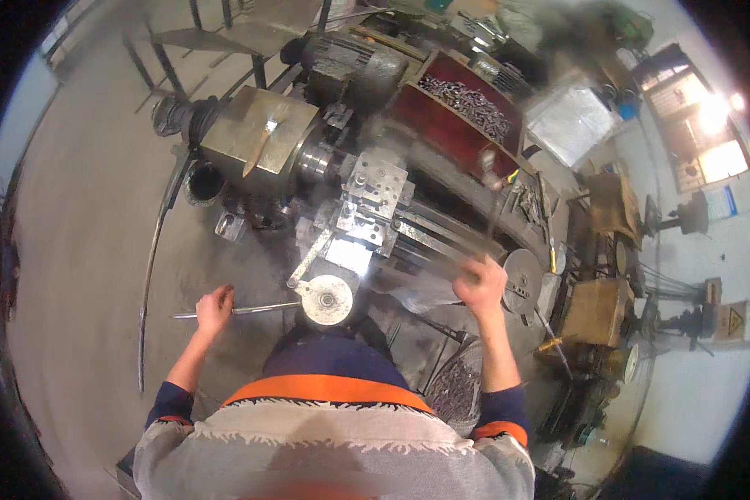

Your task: The person operates a metal lathe in a workshop, using a wrench to tighten components and a caliper to measure a metal part. They adjust the lathe's tool post and handle small metal pieces, placing them into a red bin.

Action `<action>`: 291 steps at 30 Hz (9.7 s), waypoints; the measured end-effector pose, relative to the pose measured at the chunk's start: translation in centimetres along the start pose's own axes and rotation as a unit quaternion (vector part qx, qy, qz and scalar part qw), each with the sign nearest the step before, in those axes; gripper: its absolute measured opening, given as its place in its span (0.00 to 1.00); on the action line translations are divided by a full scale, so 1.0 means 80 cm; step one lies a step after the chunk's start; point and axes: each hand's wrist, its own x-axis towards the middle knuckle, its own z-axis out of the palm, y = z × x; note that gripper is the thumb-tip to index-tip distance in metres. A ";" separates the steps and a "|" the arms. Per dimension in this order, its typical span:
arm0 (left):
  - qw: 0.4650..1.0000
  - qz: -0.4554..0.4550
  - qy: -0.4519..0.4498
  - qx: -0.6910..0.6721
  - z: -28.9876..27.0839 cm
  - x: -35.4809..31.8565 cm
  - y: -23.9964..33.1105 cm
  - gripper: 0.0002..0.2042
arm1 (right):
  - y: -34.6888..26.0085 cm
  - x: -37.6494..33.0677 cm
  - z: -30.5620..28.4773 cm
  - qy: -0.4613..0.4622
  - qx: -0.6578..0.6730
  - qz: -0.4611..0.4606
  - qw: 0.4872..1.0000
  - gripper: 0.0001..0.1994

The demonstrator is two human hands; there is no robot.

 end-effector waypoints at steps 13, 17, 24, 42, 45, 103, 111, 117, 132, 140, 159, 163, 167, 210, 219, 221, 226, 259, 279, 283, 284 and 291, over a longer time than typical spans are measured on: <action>0.993 -0.008 0.108 0.042 0.002 0.022 0.014 0.11 | 0.024 0.077 0.021 -0.215 -0.243 -0.095 0.941 0.06; 0.994 -0.042 0.086 0.042 -0.007 0.023 0.024 0.12 | 0.023 0.025 0.039 -0.267 -0.163 0.047 0.949 0.07; 0.993 -0.042 0.092 0.057 -0.002 0.025 0.021 0.11 | -0.025 0.009 0.033 -0.302 0.225 0.182 0.908 0.13; 0.992 -0.021 0.113 0.052 -0.001 0.025 0.022 0.11 | -0.142 -0.052 0.082 -0.270 0.517 0.327 0.744 0.15; 0.991 -0.016 0.122 0.050 0.002 0.025 0.019 0.11 | -0.151 -0.051 0.079 -0.302 0.511 0.316 0.740 0.14; 0.992 -0.036 0.112 0.050 0.000 0.026 0.022 0.10 | 0.079 0.235 0.077 -0.300 -0.314 -0.250 0.865 0.11; 0.992 -0.028 0.108 0.065 0.000 0.029 0.023 0.10 | 0.064 0.090 0.071 -0.190 -0.252 -0.143 0.938 0.08; 0.990 -0.045 0.103 0.082 -0.001 0.027 0.025 0.11 | -0.070 0.004 0.056 -0.376 -0.027 0.091 0.922 0.11; 0.991 -0.059 0.050 0.109 -0.004 0.029 0.033 0.11 | -0.180 -0.025 0.124 -0.232 0.688 0.374 0.577 0.14; 0.990 -0.033 0.088 0.102 0.003 0.027 0.021 0.12 | -0.181 -0.025 0.119 -0.233 0.711 0.371 0.551 0.14; 0.987 0.031 0.141 0.068 0.007 0.024 0.012 0.09 | -0.191 0.007 0.043 -0.148 0.627 0.158 0.749 0.17; 0.987 0.021 0.144 0.067 0.004 0.021 0.019 0.10 | -0.158 0.008 0.034 -0.259 0.501 0.157 0.811 0.19; 0.984 0.026 0.168 0.060 0.011 0.022 0.014 0.10 | -0.100 -0.032 0.057 -0.247 0.162 0.131 0.946 0.13; 0.978 -0.162 0.074 0.106 -0.005 0.038 0.043 0.14 | 0.029 0.157 0.056 -0.287 -0.296 -0.006 0.911 0.12; 0.984 -0.127 0.067 0.107 -0.010 0.033 0.046 0.11 | -0.075 0.014 0.070 -0.163 -0.249 0.115 0.948 0.12; 0.985 -0.113 0.069 0.107 -0.008 0.033 0.043 0.11 | -0.084 0.017 0.062 -0.182 -0.247 0.124 0.944 0.12; 0.986 -0.098 0.075 0.108 -0.007 0.039 0.042 0.11 | -0.112 0.004 0.065 -0.202 -0.261 0.155 0.931 0.13; 0.976 -0.131 0.149 0.087 0.004 0.040 0.028 0.11 | 0.069 0.140 0.051 -0.258 -0.211 -0.257 0.907 0.08; 0.986 -0.082 0.116 0.088 -0.006 0.045 0.039 0.11 | -0.046 0.068 0.054 -0.201 -0.257 0.168 0.930 0.13; 0.986 -0.069 0.116 0.094 -0.002 0.045 0.040 0.11 | -0.041 0.063 0.054 -0.197 -0.287 0.161 0.923 0.15; 0.986 -0.058 0.123 0.095 -0.002 0.051 0.039 0.11 | -0.038 0.068 0.055 -0.196 -0.286 0.162 0.924 0.15; 0.987 -0.053 0.122 0.091 -0.004 0.056 0.040 0.11 | -0.053 0.048 0.058 -0.210 -0.270 0.177 0.923 0.15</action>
